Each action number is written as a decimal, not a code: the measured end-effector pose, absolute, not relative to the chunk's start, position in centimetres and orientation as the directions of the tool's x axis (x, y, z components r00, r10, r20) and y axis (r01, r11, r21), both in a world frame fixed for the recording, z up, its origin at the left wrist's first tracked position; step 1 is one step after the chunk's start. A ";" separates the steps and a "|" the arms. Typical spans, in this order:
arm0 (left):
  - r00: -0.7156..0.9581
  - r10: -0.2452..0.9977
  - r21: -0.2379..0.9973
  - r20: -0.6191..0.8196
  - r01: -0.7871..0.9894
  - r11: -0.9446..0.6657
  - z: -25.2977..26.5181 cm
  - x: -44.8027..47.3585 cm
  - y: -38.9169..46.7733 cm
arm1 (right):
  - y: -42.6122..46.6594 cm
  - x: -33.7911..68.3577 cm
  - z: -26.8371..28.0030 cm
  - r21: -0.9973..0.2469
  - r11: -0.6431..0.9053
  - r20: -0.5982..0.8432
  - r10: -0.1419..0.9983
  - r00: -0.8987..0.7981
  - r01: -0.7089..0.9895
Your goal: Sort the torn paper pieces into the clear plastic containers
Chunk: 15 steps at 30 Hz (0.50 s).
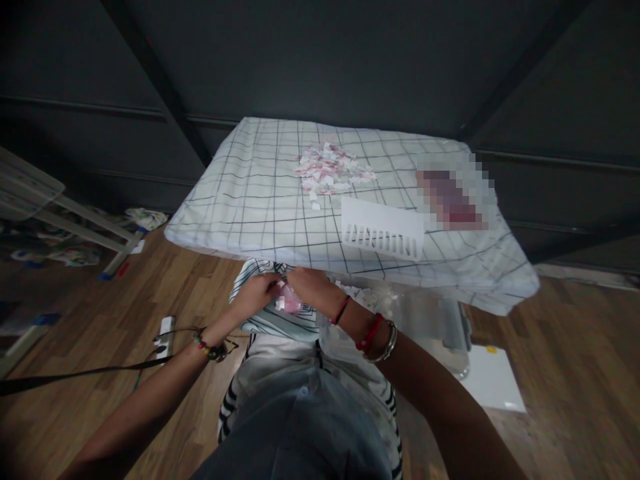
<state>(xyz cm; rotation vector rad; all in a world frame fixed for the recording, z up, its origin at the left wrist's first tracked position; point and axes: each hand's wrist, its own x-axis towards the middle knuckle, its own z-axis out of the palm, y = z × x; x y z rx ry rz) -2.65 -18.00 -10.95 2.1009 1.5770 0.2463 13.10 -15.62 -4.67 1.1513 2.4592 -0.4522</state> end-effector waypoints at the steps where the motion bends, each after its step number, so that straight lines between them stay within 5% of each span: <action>1: 0.318 0.937 0.501 -0.144 0.840 -0.208 -11.0 -2.7 -17.9 | -15.7 13.2 -4.4 -0.134 0.604 -0.466 0.661 -0.588 0.786; 15: 0.343 0.932 0.477 -0.117 0.843 -0.250 -10.1 -2.8 -18.3 | -15.6 13.4 -5.0 -0.152 0.563 -0.475 0.679 -0.559 0.813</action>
